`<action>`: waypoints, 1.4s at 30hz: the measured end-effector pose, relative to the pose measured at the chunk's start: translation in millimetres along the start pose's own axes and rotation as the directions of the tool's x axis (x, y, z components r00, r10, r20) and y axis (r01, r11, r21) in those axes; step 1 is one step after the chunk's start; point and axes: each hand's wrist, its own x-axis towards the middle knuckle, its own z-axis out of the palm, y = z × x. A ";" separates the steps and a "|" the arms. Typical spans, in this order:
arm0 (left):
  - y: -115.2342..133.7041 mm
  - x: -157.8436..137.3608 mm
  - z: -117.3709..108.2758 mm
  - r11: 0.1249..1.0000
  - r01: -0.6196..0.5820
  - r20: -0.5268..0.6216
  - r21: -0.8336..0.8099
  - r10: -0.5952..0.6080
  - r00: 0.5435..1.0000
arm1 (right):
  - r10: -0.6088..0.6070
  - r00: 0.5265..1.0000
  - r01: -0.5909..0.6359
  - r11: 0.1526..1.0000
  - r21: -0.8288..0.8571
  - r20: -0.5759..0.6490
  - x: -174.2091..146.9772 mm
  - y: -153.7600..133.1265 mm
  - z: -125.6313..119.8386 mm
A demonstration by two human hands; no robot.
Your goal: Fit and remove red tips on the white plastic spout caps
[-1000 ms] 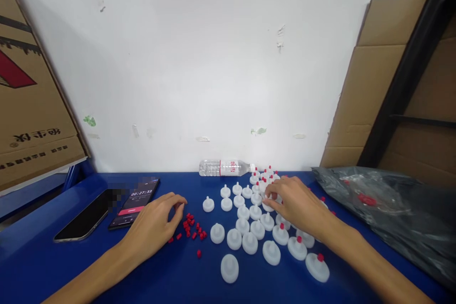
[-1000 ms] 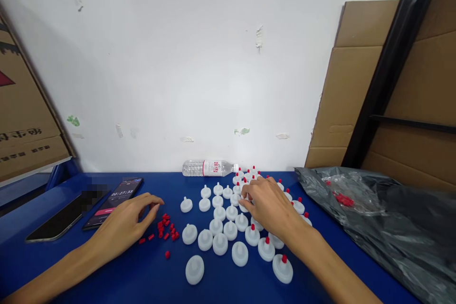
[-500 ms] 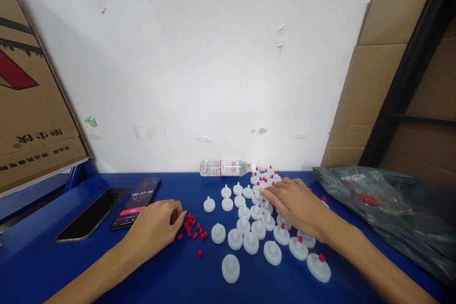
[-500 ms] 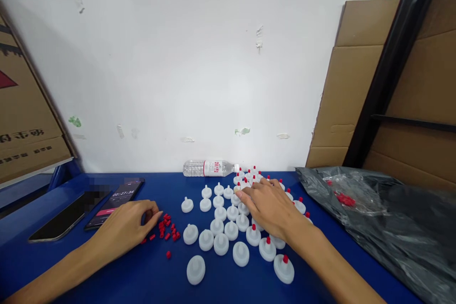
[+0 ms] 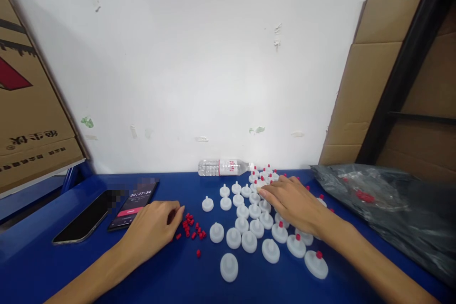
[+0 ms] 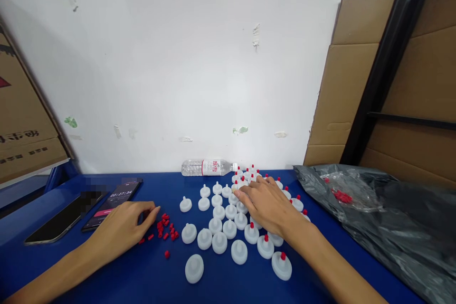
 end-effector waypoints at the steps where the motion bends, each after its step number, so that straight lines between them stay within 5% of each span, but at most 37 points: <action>1: -0.1 0.1 0.2 1.000 0.000 -0.004 -0.001 0.000 1.000 | 0.005 1.000 -0.005 1.000 -0.002 -0.009 0.2 0.2 -1.1; 7: 0.3 -0.8 -0.9 1.000 0.007 -0.016 -0.012 -0.007 1.000 | 0.038 0.997 -0.038 0.999 -0.004 -0.069 3.1 4.9 -1.8; 14: 0.3 -0.8 -2.6 1.000 0.009 -0.031 0.000 -0.009 0.999 | 0.009 1.000 -0.009 0.999 0.045 0.006 0.0 13.2 23.8; 23: 2.0 -3.3 -2.2 1.000 0.007 -0.030 0.006 -0.007 1.000 | 0.050 0.999 -0.051 0.996 0.079 0.015 -0.1 12.0 27.5; 29: 2.9 -4.3 -3.9 0.996 -0.009 -0.070 -0.094 0.003 0.998 | 0.030 0.997 -0.021 0.992 0.121 -0.069 5.7 10.4 -0.1; 33: 4.9 -7.4 -3.7 0.990 -0.075 -0.208 -0.116 0.050 0.977 | 0.128 0.964 -0.087 0.980 0.181 -0.233 6.9 -1.0 -28.3; 35: 8.4 -11.9 -3.0 0.977 -0.162 -0.294 -0.136 0.116 0.949 | 0.101 0.945 -0.029 0.974 0.226 -0.310 6.0 -16.4 -33.6; 38: 17.8 -23.7 -2.0 0.914 -0.356 -0.374 -0.193 0.267 0.888 | -0.120 0.945 0.195 0.954 0.228 -0.304 2.8 -50.2 -29.8; 42: 36.3 -44.2 -2.8 0.813 -0.549 -0.433 -0.195 0.431 0.792 | -0.427 0.842 0.504 0.840 0.200 -0.331 -3.0 -98.4 -19.0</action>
